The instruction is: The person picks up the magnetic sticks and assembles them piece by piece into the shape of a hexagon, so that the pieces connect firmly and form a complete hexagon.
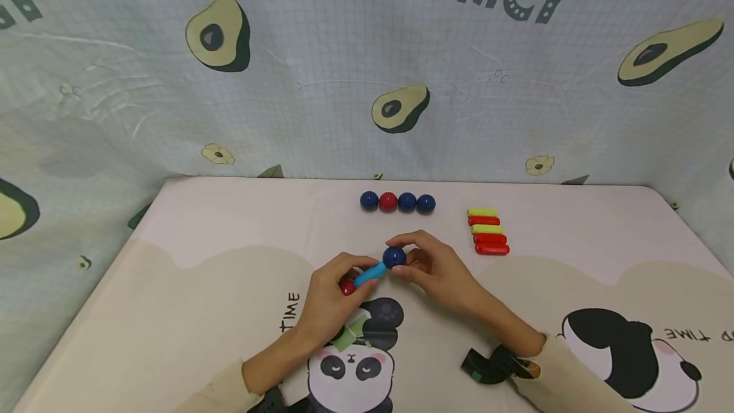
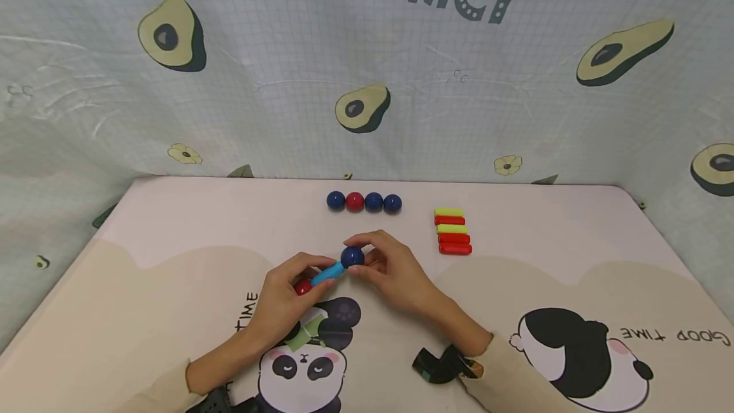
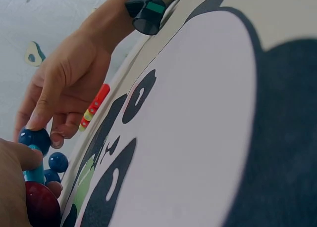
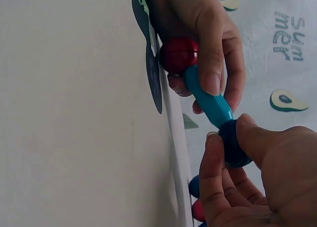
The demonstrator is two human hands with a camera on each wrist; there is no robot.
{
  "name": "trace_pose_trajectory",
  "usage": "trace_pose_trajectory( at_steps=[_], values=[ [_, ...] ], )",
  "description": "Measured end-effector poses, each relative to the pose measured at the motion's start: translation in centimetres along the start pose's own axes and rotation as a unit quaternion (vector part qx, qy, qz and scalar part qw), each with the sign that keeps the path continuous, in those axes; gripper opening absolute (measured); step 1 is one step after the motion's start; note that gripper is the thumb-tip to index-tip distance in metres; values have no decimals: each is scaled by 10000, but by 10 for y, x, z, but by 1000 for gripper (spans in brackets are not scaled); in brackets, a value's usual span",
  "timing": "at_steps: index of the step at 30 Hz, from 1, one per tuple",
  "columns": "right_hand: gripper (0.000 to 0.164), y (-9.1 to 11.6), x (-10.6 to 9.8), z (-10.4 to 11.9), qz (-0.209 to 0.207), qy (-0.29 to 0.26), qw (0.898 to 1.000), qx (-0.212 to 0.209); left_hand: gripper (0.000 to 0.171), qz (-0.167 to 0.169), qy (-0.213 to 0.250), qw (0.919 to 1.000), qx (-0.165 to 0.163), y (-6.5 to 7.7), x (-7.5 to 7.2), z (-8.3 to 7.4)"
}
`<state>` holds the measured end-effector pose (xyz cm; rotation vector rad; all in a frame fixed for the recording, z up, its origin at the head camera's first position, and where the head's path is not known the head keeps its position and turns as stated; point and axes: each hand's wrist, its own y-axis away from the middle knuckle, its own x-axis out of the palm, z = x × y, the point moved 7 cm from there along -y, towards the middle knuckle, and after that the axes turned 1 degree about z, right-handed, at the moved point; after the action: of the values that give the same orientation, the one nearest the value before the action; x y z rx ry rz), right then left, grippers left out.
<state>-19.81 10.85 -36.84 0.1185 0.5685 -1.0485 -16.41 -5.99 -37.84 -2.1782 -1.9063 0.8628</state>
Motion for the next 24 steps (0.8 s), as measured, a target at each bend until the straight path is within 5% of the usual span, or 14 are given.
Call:
trace_pose_trajectory(
  at_steps=[14, 24],
  values=[
    [39, 2, 3, -3, 172, -619, 9976, 253, 28, 192, 17, 9998, -57, 0, 3, 0],
    [40, 1, 8, -4, 414, -1019, 9932, 392, 34, 629, 1039, 9869, -1063, 2, 8, 9]
  ],
)
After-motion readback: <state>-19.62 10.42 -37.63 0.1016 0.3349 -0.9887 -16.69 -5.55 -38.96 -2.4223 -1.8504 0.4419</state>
